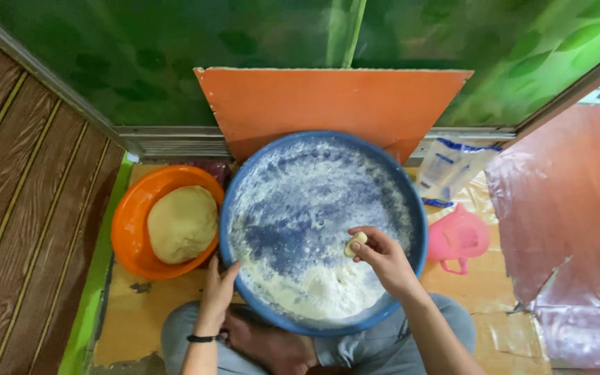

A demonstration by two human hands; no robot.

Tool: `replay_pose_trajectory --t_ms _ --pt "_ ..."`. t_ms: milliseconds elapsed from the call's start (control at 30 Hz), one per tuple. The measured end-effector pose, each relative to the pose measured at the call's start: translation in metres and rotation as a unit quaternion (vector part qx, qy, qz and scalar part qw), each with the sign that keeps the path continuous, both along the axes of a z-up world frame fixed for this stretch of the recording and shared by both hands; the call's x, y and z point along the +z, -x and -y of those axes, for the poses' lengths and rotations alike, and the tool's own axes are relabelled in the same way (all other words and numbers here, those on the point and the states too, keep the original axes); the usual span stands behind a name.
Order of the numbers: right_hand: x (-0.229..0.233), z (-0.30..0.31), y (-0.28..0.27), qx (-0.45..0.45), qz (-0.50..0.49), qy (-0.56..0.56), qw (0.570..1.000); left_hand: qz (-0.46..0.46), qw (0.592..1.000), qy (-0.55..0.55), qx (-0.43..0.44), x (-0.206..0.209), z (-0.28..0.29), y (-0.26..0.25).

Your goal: The person is sitting on the floor, pinching off small pieces of dough from an orange bowl, rolling them into balls, and placing them into a blue basin filled with flour.

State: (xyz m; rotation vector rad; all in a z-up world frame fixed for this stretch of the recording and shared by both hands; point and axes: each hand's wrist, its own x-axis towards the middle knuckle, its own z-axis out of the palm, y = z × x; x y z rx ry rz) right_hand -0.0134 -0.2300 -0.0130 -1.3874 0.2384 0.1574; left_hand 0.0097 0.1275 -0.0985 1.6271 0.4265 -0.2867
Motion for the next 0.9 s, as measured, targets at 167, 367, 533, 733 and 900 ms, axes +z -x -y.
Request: replay_pose_trajectory --t_ms 167,367,533,733,900 --pt "0.021 0.047 0.003 -0.038 -0.031 0.039 0.998 -0.058 0.990 -0.113 -0.060 -0.001 -0.006 -0.008" --pt "0.026 0.036 -0.003 -0.051 -0.051 0.096 0.993 0.028 0.991 -0.113 -0.060 -0.011 -0.012 0.021" --pt "0.023 -0.017 -0.020 -0.026 -0.007 0.072 0.997 0.135 0.946 -0.286 -0.072 0.014 -0.009 0.014" --pt "0.023 -0.063 -0.026 -0.006 0.021 0.110 0.994 0.180 0.965 -0.117 -0.153 0.079 0.055 0.012" --pt "0.028 -0.071 -0.011 -0.011 0.034 0.136 0.990 0.153 0.963 0.120 -0.185 0.090 0.112 0.006"
